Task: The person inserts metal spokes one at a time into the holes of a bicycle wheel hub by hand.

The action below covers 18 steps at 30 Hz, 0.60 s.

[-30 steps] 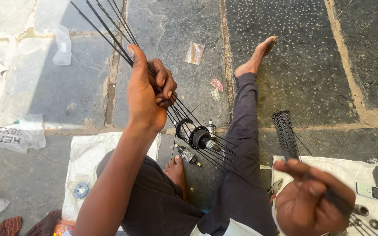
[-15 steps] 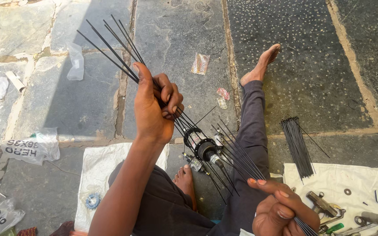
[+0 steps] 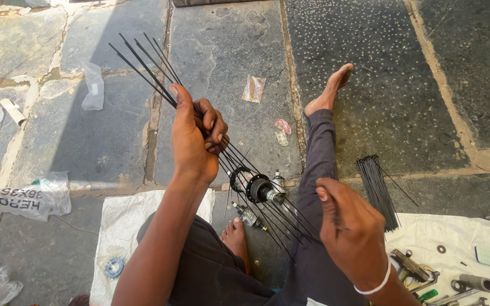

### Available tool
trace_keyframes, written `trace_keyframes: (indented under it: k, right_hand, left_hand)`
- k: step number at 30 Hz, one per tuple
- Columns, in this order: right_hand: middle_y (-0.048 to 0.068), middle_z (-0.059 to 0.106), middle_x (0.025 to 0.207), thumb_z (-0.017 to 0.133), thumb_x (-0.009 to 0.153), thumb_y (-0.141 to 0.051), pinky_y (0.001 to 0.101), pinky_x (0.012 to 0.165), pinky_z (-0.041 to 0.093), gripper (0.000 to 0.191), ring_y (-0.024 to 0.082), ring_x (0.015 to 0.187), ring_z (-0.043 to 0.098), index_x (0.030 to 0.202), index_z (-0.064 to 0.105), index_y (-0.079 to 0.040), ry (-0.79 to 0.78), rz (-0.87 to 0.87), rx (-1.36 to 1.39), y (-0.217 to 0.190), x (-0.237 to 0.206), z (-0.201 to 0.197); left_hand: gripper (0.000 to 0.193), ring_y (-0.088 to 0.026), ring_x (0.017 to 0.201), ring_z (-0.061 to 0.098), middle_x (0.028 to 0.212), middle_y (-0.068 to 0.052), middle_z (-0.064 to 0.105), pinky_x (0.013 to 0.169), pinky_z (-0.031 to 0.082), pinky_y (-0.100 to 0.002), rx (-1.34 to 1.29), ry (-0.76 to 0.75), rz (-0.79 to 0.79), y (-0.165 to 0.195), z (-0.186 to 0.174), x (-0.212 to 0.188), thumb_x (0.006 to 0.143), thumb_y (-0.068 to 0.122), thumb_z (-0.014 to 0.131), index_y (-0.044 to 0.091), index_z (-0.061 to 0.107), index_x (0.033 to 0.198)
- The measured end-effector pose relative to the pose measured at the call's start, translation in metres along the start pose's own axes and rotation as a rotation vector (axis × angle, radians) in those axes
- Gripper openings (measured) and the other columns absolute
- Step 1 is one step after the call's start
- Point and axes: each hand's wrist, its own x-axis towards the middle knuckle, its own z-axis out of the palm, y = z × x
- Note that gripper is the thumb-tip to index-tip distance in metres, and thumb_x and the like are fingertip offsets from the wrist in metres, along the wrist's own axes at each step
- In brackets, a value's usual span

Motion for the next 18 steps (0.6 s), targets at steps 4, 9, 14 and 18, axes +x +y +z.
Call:
trace_keyframes:
  k: [4,9,14,18]
  right_hand:
    - [0.030,0.069,0.115,0.046,0.116,-0.014,0.0432,0.097,0.064,0.027,0.036,0.104,0.075,0.127,0.054,0.009,0.310,0.062,0.560,-0.010,-0.028,-0.006]
    - [0.028,0.070,0.099,0.044,0.122,-0.026,0.0407,0.091,0.066,0.034,0.030,0.092,0.077,0.120,0.049,0.008,0.440,0.154,0.906,-0.016,-0.055,-0.017]
    - [0.029,0.068,0.092,0.043,0.121,-0.026,0.0421,0.081,0.068,0.037,0.030,0.082,0.076,0.115,0.048,0.011,0.538,0.172,0.760,-0.013,-0.061,-0.003]
    - [0.030,0.062,0.090,0.039,0.118,-0.026,0.0423,0.077,0.066,0.037,0.030,0.082,0.074,0.115,0.044,0.010,0.623,0.215,0.563,-0.012,-0.065,-0.003]
  left_hand:
    - [0.067,-0.009,0.040,0.026,0.052,-0.002,0.039,0.037,0.020,-0.026,-0.016,0.020,-0.012,-0.002,-0.002,-0.002,0.101,0.071,0.035,0.015,0.040,0.067]
    - [0.067,-0.010,0.041,0.026,0.052,-0.002,0.039,0.038,0.020,-0.026,-0.044,0.009,-0.014,-0.005,0.002,0.001,0.102,0.071,0.035,0.014,0.040,0.067]
    - [0.066,-0.009,0.041,0.026,0.052,0.000,0.037,0.038,0.020,-0.026,-0.011,-0.001,0.020,-0.005,0.006,-0.001,0.102,0.071,0.035,0.016,0.039,0.066]
    - [0.066,-0.009,0.041,0.026,0.051,0.000,0.037,0.038,0.021,-0.025,-0.048,-0.039,0.019,-0.003,0.005,-0.002,0.102,0.071,0.037,0.016,0.039,0.065]
